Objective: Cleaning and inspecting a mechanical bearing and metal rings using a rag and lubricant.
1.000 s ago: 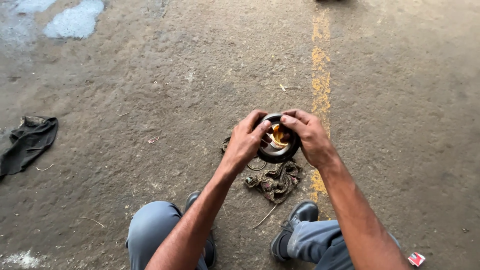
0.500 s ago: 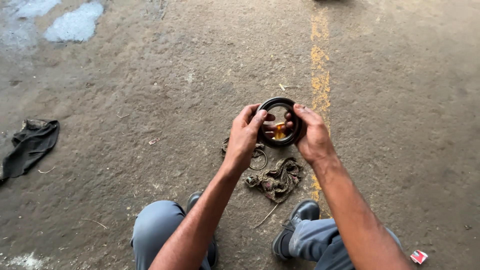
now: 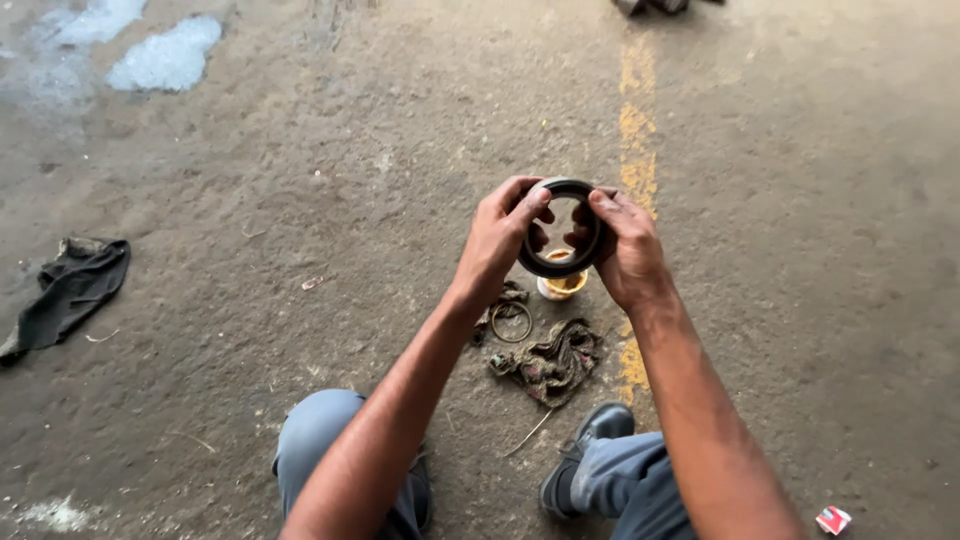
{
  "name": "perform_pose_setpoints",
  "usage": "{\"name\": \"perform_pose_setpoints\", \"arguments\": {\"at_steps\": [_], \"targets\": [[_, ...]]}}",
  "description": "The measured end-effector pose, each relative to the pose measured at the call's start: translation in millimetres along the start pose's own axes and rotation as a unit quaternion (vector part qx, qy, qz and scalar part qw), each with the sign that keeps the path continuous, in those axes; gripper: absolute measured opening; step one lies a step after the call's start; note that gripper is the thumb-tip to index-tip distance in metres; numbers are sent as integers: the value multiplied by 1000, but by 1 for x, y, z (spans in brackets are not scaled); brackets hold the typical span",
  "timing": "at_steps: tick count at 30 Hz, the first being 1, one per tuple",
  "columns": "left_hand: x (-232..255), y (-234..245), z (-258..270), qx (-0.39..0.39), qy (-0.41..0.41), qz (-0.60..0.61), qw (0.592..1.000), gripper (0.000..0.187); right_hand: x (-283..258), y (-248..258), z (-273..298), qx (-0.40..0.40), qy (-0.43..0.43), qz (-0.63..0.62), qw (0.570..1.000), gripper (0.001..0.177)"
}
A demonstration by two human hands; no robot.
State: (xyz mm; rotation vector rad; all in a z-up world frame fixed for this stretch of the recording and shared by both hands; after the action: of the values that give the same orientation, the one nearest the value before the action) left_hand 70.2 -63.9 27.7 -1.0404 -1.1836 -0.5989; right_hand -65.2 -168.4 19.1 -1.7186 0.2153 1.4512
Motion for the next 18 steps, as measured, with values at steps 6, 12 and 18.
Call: {"name": "perform_pose_setpoints", "arguments": {"at_steps": [6, 12, 18], "targets": [[9, -18, -26, -82, -61, -147, 984, 34, -21, -9, 5, 11, 35, 150, 988, 21], [-18, -16, -36, -39, -54, -222, 973, 38, -14, -3, 6, 34, 69, 237, 968, 21], [-3, -22, -29, -16, -69, -263, 962, 38, -2, 15, 1, 26, 61, 167, 984, 20]]}}
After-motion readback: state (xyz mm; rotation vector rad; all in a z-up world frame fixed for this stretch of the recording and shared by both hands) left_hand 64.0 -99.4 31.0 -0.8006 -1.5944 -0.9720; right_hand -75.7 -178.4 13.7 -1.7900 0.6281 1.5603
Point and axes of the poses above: each hand's wrist, its own z-axis away from the middle knuckle, its own y-axis out of the back of the hand, x = y × z, the point moved 7 cm from there along -z, towards the middle knuckle, and after that the axes turned 2 degrees about -x, right-handed, at the moved point
